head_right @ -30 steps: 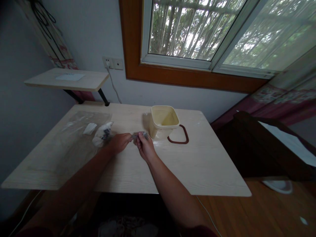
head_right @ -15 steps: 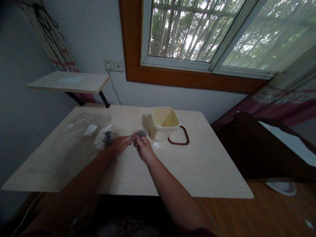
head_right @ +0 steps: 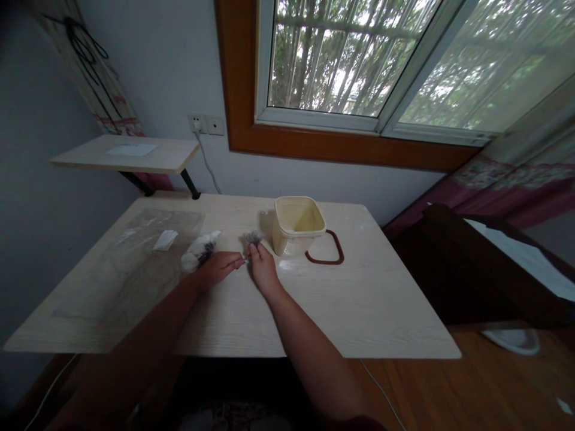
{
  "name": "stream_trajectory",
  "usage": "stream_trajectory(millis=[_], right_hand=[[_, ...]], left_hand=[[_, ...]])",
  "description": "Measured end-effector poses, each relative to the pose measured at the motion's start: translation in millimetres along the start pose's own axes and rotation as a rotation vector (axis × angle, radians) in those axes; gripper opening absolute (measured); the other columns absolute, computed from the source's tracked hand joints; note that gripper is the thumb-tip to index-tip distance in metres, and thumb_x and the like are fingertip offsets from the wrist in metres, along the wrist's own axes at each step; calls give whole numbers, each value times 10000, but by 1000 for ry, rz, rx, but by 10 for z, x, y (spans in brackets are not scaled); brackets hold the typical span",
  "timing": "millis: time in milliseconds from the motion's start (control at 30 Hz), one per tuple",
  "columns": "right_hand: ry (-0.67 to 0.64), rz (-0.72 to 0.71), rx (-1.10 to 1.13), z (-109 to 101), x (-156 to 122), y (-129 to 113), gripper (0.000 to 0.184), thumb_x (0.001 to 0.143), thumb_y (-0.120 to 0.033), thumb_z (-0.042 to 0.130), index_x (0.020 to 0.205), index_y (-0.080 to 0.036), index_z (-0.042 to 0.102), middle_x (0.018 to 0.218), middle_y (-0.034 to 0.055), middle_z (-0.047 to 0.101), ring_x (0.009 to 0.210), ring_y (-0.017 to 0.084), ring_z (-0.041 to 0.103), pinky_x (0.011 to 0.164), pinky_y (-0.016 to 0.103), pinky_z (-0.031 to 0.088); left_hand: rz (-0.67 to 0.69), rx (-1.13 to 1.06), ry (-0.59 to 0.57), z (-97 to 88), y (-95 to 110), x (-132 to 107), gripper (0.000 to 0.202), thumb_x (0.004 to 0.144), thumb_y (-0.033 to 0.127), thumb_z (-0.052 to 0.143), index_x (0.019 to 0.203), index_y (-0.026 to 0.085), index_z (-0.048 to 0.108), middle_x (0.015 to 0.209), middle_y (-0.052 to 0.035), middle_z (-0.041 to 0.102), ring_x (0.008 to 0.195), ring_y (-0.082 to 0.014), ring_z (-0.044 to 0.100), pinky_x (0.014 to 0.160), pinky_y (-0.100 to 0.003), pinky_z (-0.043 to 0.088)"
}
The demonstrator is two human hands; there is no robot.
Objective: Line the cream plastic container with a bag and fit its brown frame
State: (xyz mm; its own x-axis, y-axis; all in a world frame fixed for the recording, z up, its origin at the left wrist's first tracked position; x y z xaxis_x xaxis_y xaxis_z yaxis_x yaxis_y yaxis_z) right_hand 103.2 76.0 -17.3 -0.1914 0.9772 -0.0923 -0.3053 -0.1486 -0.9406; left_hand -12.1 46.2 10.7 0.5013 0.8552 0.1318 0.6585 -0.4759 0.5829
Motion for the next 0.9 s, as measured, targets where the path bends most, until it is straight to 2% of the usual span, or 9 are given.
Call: stream_trajectory(millis=[100, 200, 333, 433, 600, 733, 900], right_hand=[[94, -196, -344, -63, 8, -212, 290, 862, -401, 717, 640, -243, 619, 644, -24, 552, 666, 152, 472, 622, 252, 342], [89, -215, -638, 8, -5, -284, 261, 888, -300, 687, 641, -245, 620, 635, -13, 592, 672, 164, 521, 667, 263, 347], [-39, -155, -1256, 216, -38, -281, 222, 979, -287, 530, 861, -213, 702, 856, 81, 738, 836, 207, 654, 748, 280, 385], [-173, -131, -1536, 334, -75, -269, 304, 1015, -308, 441, 1035, -195, 722, 1040, 134, 762, 950, 231, 693, 785, 289, 410], [-308, -154, -1607, 390, -136, -267, 306, 1000, -300, 465, 1088, -209, 744, 1082, 137, 766, 967, 238, 708, 777, 287, 425], [-452, -206, -1475, 436, -182, -222, 310, 1003, -294, 475, 1112, -231, 759, 1087, 108, 775, 957, 225, 709, 781, 280, 429], [-635, -216, -1312, 473, -200, -172, 263, 922, -157, 540, 1026, -182, 780, 1029, 97, 781, 894, 208, 691, 782, 276, 436]], left_hand=[[25, 110, -11, 25, 50, -2, 313, 1039, 357, 388, 871, 189, 592, 810, -35, 640, 781, -173, 607, 711, -274, 435], [64, 262, 10, 17, 87, -11, 240, 1025, 307, 445, 915, 173, 611, 856, -58, 663, 831, -197, 630, 738, -296, 451], [99, 354, 48, -28, 54, -33, 191, 1009, 293, 500, 960, 157, 626, 937, -83, 676, 894, -217, 635, 779, -318, 453], [138, 412, 91, -99, 53, -59, 231, 1020, 305, 479, 931, 159, 635, 898, -79, 662, 868, -216, 625, 749, -317, 440], [235, 540, 205, -253, 179, -122, 231, 1007, 328, 511, 903, 165, 638, 846, -64, 628, 836, -206, 594, 731, -315, 419], [326, 589, 261, -305, 272, -180, 216, 1000, 321, 525, 915, 176, 661, 796, -48, 580, 804, -200, 560, 718, -319, 400], [360, 588, 298, -341, 312, -218, 150, 974, 268, 568, 957, 194, 697, 818, -51, 578, 802, -199, 540, 702, -320, 398]])
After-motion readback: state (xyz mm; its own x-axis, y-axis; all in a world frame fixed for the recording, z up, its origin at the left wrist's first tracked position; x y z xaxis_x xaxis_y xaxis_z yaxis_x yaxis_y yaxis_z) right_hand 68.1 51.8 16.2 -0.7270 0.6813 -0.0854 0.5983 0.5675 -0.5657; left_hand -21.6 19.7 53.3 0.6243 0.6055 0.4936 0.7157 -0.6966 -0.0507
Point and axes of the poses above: each hand's wrist, its own x-axis towards the middle knuckle, its own z-axis out of the palm, y = z × x, the point moved 9 cm from there along x, towards the middle knuckle
